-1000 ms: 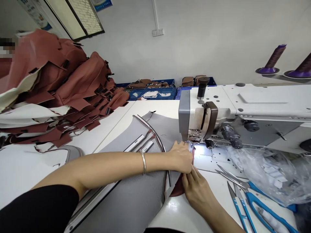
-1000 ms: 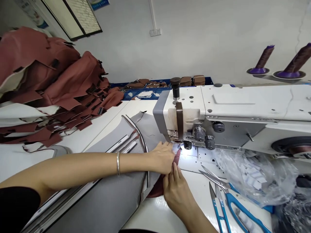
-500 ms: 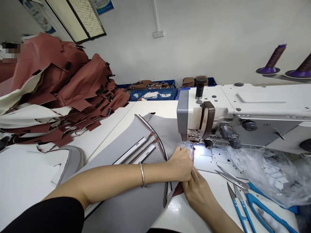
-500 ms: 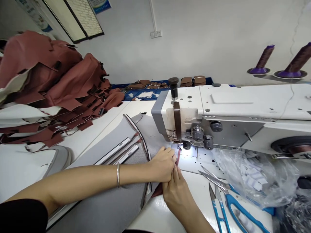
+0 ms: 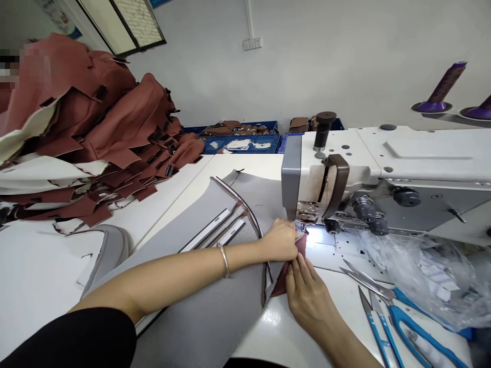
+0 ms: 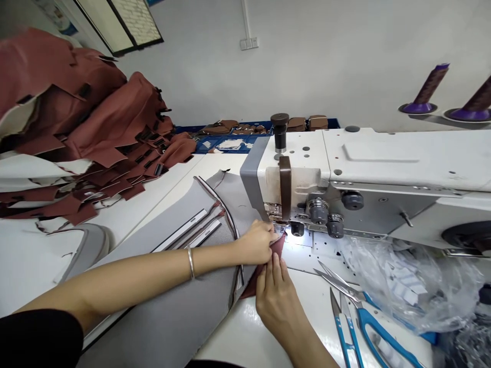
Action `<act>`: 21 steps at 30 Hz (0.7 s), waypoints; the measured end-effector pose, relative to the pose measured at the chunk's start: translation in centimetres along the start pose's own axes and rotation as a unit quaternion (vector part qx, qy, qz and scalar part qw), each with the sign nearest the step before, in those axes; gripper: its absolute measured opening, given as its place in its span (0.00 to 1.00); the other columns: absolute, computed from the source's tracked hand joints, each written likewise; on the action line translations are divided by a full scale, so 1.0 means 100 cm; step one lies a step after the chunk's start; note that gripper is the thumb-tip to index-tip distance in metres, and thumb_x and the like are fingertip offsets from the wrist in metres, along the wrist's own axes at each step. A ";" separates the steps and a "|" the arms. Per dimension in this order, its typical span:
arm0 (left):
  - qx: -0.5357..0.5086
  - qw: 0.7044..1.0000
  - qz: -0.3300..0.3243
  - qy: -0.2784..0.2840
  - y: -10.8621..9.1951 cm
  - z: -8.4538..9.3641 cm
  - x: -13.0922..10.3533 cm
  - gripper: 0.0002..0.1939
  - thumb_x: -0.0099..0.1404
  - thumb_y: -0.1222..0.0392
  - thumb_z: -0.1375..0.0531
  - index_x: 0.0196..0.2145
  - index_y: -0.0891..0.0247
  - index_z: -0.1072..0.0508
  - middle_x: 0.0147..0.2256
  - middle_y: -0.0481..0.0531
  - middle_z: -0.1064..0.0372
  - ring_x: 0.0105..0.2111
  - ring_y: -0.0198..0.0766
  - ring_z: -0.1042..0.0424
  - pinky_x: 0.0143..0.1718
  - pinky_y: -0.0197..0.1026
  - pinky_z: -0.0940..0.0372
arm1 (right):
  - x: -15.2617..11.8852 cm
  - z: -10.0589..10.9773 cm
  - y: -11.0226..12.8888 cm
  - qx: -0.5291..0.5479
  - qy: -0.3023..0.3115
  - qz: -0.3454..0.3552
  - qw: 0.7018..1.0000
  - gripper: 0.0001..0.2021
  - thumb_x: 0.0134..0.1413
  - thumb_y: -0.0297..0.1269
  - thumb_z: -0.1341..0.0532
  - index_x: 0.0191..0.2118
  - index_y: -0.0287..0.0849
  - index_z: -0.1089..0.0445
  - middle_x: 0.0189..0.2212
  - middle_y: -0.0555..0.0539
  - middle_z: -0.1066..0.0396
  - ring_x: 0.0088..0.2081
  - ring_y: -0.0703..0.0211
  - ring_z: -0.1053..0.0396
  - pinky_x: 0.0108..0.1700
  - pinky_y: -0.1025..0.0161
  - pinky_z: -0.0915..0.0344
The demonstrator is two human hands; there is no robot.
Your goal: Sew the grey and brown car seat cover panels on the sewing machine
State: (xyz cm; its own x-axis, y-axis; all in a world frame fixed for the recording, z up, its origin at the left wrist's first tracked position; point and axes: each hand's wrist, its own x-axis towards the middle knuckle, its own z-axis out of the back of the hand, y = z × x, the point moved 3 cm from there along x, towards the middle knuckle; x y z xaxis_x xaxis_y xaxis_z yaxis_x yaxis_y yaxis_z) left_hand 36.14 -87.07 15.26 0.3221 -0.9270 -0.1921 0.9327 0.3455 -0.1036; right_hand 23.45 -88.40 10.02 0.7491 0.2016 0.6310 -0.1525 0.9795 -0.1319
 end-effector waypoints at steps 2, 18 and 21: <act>-0.038 0.999 0.000 0.000 0.009 -0.001 0.002 0.10 0.51 0.66 0.45 0.30 0.64 0.26 0.32 0.54 0.32 0.35 0.40 0.35 0.37 0.42 0.43 | -0.002 0.001 0.004 -0.008 -0.001 0.004 1.000 0.14 0.49 0.20 0.51 0.39 0.22 0.31 0.43 0.23 0.32 0.50 0.40 0.35 0.52 0.44 0.38; 0.068 0.997 -0.003 -0.032 -0.014 -0.007 -0.006 0.13 0.56 0.60 0.46 0.38 0.68 0.29 0.38 0.59 0.37 0.41 0.47 0.39 0.40 0.49 0.45 | 0.002 0.004 -0.003 0.035 0.000 -0.014 0.999 0.16 0.49 0.18 0.53 0.39 0.23 0.30 0.40 0.26 0.32 0.50 0.40 0.36 0.50 0.46 0.36; 0.062 0.997 0.000 -0.037 -0.015 -0.008 -0.005 0.12 0.57 0.60 0.47 0.36 0.69 0.30 0.37 0.60 0.37 0.41 0.47 0.39 0.40 0.49 0.46 | 0.002 0.003 -0.006 0.031 -0.004 -0.001 1.000 0.16 0.49 0.18 0.53 0.39 0.22 0.31 0.41 0.25 0.32 0.50 0.39 0.37 0.48 0.46 0.35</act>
State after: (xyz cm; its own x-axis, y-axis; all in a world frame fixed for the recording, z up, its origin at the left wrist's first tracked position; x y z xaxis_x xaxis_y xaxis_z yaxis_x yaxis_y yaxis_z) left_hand 34.48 -87.04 14.70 0.3289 -0.9368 -0.1195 0.9441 0.3290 0.0192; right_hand 23.51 -88.91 10.44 0.7444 0.1997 0.6372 -0.1915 0.9780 -0.0829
